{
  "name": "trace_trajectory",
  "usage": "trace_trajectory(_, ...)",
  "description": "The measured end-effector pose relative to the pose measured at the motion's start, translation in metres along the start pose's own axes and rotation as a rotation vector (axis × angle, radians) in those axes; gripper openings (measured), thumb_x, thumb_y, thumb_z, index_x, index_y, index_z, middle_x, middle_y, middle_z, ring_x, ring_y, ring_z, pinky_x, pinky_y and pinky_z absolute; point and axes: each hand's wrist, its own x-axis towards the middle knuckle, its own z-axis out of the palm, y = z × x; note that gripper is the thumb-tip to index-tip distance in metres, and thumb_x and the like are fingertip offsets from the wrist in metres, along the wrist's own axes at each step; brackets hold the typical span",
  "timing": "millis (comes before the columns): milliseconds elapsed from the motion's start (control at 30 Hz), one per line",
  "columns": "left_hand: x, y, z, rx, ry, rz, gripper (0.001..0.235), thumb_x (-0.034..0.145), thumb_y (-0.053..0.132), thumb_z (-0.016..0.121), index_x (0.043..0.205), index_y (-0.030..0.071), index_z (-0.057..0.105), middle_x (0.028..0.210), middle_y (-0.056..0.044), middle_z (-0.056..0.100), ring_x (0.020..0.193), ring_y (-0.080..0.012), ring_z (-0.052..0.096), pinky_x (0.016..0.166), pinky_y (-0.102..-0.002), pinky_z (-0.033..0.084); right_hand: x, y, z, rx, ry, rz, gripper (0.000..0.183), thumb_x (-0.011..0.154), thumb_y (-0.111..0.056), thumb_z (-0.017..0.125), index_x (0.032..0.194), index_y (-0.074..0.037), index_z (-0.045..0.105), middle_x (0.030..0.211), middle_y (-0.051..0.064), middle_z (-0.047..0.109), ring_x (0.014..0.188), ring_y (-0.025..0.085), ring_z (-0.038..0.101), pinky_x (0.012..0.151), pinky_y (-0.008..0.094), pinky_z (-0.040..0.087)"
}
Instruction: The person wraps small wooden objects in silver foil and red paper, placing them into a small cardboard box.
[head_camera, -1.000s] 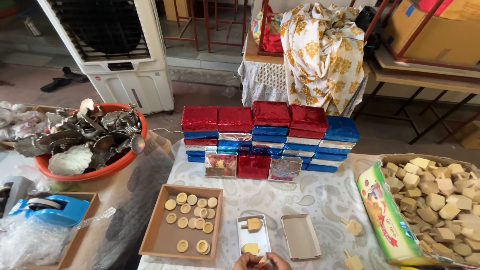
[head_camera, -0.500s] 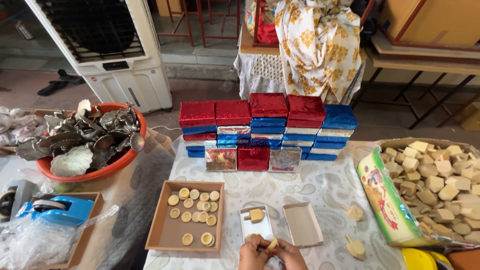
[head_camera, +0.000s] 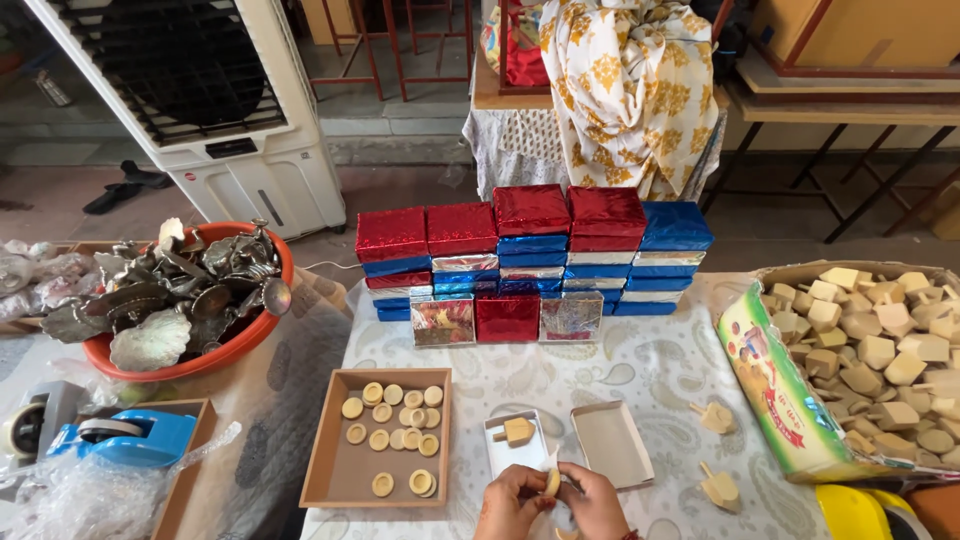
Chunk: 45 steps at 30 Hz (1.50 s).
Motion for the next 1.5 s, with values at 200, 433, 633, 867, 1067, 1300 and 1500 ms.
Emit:
trace_trajectory(200, 0.013, -0.036, -0.004, -0.307, 0.002, -0.249, 0.012, 0.082, -0.013, 0.072, 0.093, -0.008, 0.068, 0.086, -0.013, 0.073, 0.083, -0.0163, 0.077, 0.08, -0.032, 0.065, -0.016, -0.01, 0.013, -0.346, 0.197, -0.41, 0.039, 0.084, 0.002, 0.066, 0.122, -0.004, 0.069, 0.115, 0.012, 0.076, 0.102, 0.018, 0.074, 0.084, 0.03, 0.06)
trace_trajectory(433, 0.005, 0.023, -0.011, -0.134, -0.057, -0.077, 0.018, 0.083, -0.007, 0.077, 0.099, -0.003, 0.071, 0.096, -0.008, 0.078, 0.087, -0.0105, 0.076, 0.079, -0.026, 0.064, -0.008, -0.03, -0.002, 0.325, -0.079, 0.096, 0.03, 0.094, 0.001, 0.07, 0.124, 0.002, 0.071, 0.107, 0.02, 0.077, 0.089, 0.023, 0.075, 0.079, 0.034, 0.056)
trace_trajectory(633, 0.015, -0.02, -0.01, 0.043, 0.006, 0.033, 0.021, 0.077, -0.011, 0.078, 0.096, -0.002, 0.073, 0.093, -0.006, 0.073, 0.08, -0.0117, 0.075, 0.072, -0.027, 0.062, -0.01, -0.052, -0.004, -0.237, 0.122, -0.341, 0.034, 0.084, -0.004, 0.071, 0.118, -0.001, 0.069, 0.106, 0.005, 0.076, 0.096, 0.011, 0.073, 0.082, 0.028, 0.058)
trace_trajectory(867, 0.02, -0.042, -0.013, -0.28, 0.044, -0.102, 0.02, 0.079, -0.014, 0.078, 0.096, -0.003, 0.072, 0.098, -0.003, 0.059, 0.069, -0.0135, 0.07, 0.058, -0.028, 0.06, 0.0, -0.034, -0.006, 0.04, -0.12, -0.156, 0.034, 0.086, -0.008, 0.078, 0.118, 0.0, 0.07, 0.11, 0.012, 0.075, 0.103, 0.019, 0.07, 0.088, 0.03, 0.056)
trace_trajectory(1067, 0.016, -0.035, -0.015, -0.072, -0.019, -0.048, 0.019, 0.082, -0.01, 0.081, 0.095, -0.003, 0.07, 0.091, -0.008, 0.068, 0.072, -0.0123, 0.075, 0.062, -0.027, 0.063, -0.001, -0.048, -0.016, -0.093, -0.147, -0.223, 0.032, 0.087, -0.009, 0.078, 0.116, 0.0, 0.071, 0.11, 0.012, 0.075, 0.1, 0.019, 0.073, 0.087, 0.031, 0.055)
trace_trajectory(1300, 0.022, 0.006, -0.01, 0.138, 0.037, 0.098, 0.025, 0.075, -0.004, 0.088, 0.093, -0.003, 0.071, 0.086, -0.006, 0.069, 0.068, -0.0101, 0.068, 0.06, -0.026, 0.057, 0.006, -0.026, -0.015, -0.234, 0.07, -0.26, 0.037, 0.079, -0.007, 0.08, 0.114, 0.0, 0.071, 0.112, 0.007, 0.075, 0.106, 0.014, 0.073, 0.091, 0.032, 0.057)
trace_trajectory(1500, 0.031, -0.073, -0.002, -0.143, -0.001, -0.134, 0.019, 0.083, 0.001, 0.081, 0.101, 0.004, 0.074, 0.085, -0.008, 0.081, 0.075, -0.0118, 0.076, 0.067, -0.028, 0.061, 0.02, 0.006, -0.017, 0.18, -0.067, -0.117, 0.043, 0.083, -0.001, 0.082, 0.123, -0.002, 0.067, 0.112, 0.017, 0.077, 0.108, 0.029, 0.072, 0.093, 0.035, 0.056)
